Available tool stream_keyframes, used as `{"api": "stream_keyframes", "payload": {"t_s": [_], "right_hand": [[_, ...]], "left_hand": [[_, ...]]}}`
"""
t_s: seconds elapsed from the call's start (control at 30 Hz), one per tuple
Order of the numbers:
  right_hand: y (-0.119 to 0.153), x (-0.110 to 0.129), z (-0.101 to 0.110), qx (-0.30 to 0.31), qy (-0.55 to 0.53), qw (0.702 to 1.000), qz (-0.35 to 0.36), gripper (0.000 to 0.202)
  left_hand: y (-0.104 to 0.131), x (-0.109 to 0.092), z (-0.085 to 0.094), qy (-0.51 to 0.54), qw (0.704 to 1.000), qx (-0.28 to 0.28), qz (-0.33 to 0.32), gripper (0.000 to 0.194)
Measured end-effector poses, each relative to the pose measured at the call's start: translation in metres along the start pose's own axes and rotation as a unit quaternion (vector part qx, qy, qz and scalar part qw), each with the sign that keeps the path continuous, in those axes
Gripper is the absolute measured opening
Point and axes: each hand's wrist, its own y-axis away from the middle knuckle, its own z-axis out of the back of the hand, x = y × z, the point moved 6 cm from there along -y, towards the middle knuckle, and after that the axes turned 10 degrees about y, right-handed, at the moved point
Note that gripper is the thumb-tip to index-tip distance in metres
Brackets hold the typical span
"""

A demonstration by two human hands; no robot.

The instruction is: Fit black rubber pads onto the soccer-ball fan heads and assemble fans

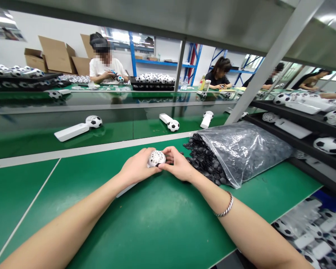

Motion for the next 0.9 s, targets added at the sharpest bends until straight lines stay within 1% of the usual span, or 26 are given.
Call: {"api": "stream_keyframes", "payload": {"t_s": [0.1,0.17,0.2,0.23,0.27,0.3,0.37,0.4,0.43,0.47,0.53,0.63,0.77,0.9], "right_hand": [[0.0,0.004,0.0,-0.011,0.023,1.0,0.011,0.036],[0.0,0.008,0.004,-0.001,0.049,0.999,0.014,0.037],[-0.001,0.009,0.008,0.006,0.076,0.997,0.011,0.035],[-0.002,0.009,0.015,0.005,0.128,0.992,-0.001,0.032],[-0.002,0.007,0.025,-0.005,0.199,0.98,-0.024,0.027],[-0.002,0.005,0.038,-0.023,0.275,0.959,-0.055,0.022],[0.0,0.0,0.067,-0.07,0.406,0.903,-0.123,0.016],[0.002,-0.002,0.078,-0.085,0.445,0.879,-0.149,0.014],[0.003,-0.004,0.086,-0.093,0.464,0.865,-0.165,0.013],[0.004,-0.006,0.09,-0.094,0.473,0.859,-0.173,0.014],[0.003,-0.009,0.09,-0.088,0.493,0.849,-0.171,0.018],[-0.001,-0.013,0.078,-0.063,0.51,0.846,-0.144,0.02],[-0.007,-0.015,0.065,-0.034,0.527,0.841,-0.114,0.011],[-0.008,-0.017,0.066,-0.044,0.538,0.835,-0.112,0.016]], "left_hand": [[0.0,-0.001,-0.001,-0.003,1.0,-0.001,-0.009,0.055],[0.001,-0.002,-0.002,-0.008,1.0,0.002,-0.012,0.055],[0.0,-0.002,-0.002,-0.01,1.0,0.006,-0.011,0.056],[0.0,-0.001,-0.003,-0.012,1.0,0.011,-0.01,0.058],[0.0,0.0,-0.003,-0.015,1.0,0.015,-0.005,0.06],[-0.001,0.002,-0.003,-0.021,1.0,0.018,0.003,0.063],[-0.002,0.006,-0.001,-0.042,0.999,0.018,0.014,0.062],[-0.002,0.007,0.001,-0.055,0.998,0.015,0.012,0.059],[-0.002,0.007,0.002,-0.069,0.998,0.013,0.003,0.057],[-0.002,0.006,0.003,-0.081,0.996,0.015,-0.014,0.056],[-0.002,0.003,0.004,-0.108,0.992,0.019,-0.057,0.059],[-0.001,0.0,0.003,-0.139,0.984,0.022,-0.109,0.064],[-0.001,-0.001,0.0,-0.148,0.979,0.022,-0.137,0.065],[0.0,-0.006,-0.001,-0.184,0.966,0.006,-0.18,0.065]]}}
